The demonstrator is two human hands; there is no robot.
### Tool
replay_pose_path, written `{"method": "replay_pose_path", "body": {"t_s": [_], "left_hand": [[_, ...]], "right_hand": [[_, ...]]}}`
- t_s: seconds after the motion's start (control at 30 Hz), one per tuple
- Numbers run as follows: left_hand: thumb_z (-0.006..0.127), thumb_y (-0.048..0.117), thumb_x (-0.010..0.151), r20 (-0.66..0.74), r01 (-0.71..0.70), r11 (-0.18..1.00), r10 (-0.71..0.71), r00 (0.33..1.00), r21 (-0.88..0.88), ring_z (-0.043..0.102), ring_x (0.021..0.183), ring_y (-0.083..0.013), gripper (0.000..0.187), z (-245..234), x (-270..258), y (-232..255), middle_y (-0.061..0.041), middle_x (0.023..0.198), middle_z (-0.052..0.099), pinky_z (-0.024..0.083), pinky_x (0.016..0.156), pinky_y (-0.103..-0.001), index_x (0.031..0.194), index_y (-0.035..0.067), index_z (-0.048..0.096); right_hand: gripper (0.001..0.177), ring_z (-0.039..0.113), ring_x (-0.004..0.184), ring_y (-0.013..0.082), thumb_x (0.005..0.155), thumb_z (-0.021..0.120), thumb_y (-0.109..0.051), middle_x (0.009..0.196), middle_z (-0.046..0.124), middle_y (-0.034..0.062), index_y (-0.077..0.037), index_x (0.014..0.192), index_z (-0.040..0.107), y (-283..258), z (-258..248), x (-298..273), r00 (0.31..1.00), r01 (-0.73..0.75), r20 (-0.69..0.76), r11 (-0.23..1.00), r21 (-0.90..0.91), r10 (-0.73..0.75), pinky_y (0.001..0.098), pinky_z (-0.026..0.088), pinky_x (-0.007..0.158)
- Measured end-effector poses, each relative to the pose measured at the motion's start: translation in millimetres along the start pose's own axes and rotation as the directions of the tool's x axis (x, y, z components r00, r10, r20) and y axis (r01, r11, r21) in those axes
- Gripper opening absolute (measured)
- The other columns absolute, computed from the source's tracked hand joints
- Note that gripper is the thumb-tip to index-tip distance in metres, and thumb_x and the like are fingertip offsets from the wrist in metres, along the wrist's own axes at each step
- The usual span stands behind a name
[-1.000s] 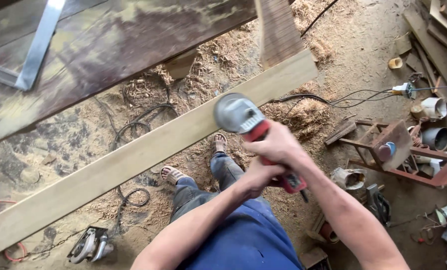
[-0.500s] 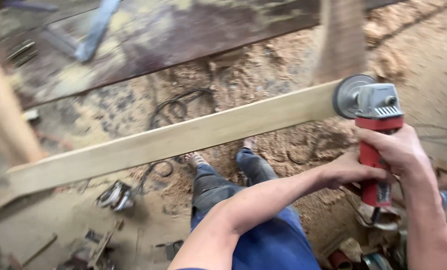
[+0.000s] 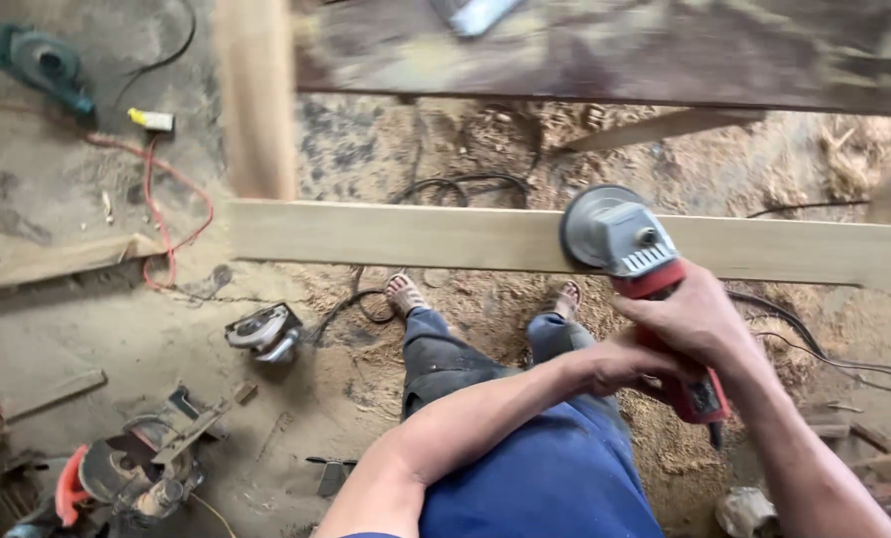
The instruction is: Measuring, marking, and sanding wooden boards to prepare them for assembly
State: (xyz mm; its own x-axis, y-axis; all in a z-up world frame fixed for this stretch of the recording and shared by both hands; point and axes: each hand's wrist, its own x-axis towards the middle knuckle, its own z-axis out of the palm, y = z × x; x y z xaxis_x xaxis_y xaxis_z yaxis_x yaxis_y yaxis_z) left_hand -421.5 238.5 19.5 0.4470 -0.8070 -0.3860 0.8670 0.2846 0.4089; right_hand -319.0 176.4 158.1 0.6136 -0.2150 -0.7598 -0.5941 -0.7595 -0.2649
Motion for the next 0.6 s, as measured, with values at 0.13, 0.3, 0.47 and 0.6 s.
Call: {"method": "replay_pose_path", "body": {"t_s": [0.13,0.3,0.47,0.6], "left_hand": [[0.075,0.017,0.093,0.045,-0.143,0.975,0.153,0.987,-0.168,0.075,0.092,-0.0317,0.039,-65.9,-93.7,34.2,-0.022,0.091,0.074,0.049,0.1,-0.057,0.123,-0.002,0.058],[0.084,0.019,0.088,0.013,-0.22,0.952,0.228,0.974,-0.211,0.076,0.086,-0.0359,0.05,-113.3,-190.8,70.8,-0.026,0.092,0.074,0.052,0.095,-0.058,0.125,-0.005,0.061],[0.077,-0.007,0.082,-0.15,-0.308,0.914,0.276,0.949,-0.263,0.07,0.105,-0.0327,0.064,-161.7,-291.0,81.4,-0.022,0.125,0.067,0.063,0.081,-0.048,0.142,-0.003,0.054],[0.077,0.024,0.091,-0.136,-0.031,0.48,0.309,0.941,0.876,0.071,0.111,-0.0361,0.035,-261.6,-344.9,114.1,-0.017,0.116,0.075,0.056,0.096,-0.042,0.125,0.014,0.074]], "right_hand": [[0.046,0.071,0.087,0.0315,0.062,0.095,-0.027,0.086,0.074,0.0211,-0.003,0.096,0.075,-94.9,75.1,-23.9,0.997,0.061,0.035,0.997,0.043,-0.063,0.0443,0.054,0.078],[0.051,0.073,0.098,0.0342,0.058,0.093,-0.028,0.093,0.076,0.0211,-0.006,0.098,0.074,-188.1,144.9,-51.9,0.988,0.124,0.099,0.991,-0.058,-0.118,0.0466,0.055,0.087],[0.052,0.073,0.099,0.033,0.059,0.093,-0.032,0.093,0.074,0.0196,-0.007,0.1,0.072,-231.9,178.0,-58.5,0.98,0.181,0.092,0.982,-0.056,-0.176,0.0457,0.054,0.088],[0.05,0.072,0.097,0.032,0.061,0.092,-0.027,0.093,0.075,0.0183,-0.006,0.103,0.073,-249.1,188.4,-78.3,0.98,0.165,0.122,0.986,-0.039,-0.159,0.0447,0.055,0.087]]}}
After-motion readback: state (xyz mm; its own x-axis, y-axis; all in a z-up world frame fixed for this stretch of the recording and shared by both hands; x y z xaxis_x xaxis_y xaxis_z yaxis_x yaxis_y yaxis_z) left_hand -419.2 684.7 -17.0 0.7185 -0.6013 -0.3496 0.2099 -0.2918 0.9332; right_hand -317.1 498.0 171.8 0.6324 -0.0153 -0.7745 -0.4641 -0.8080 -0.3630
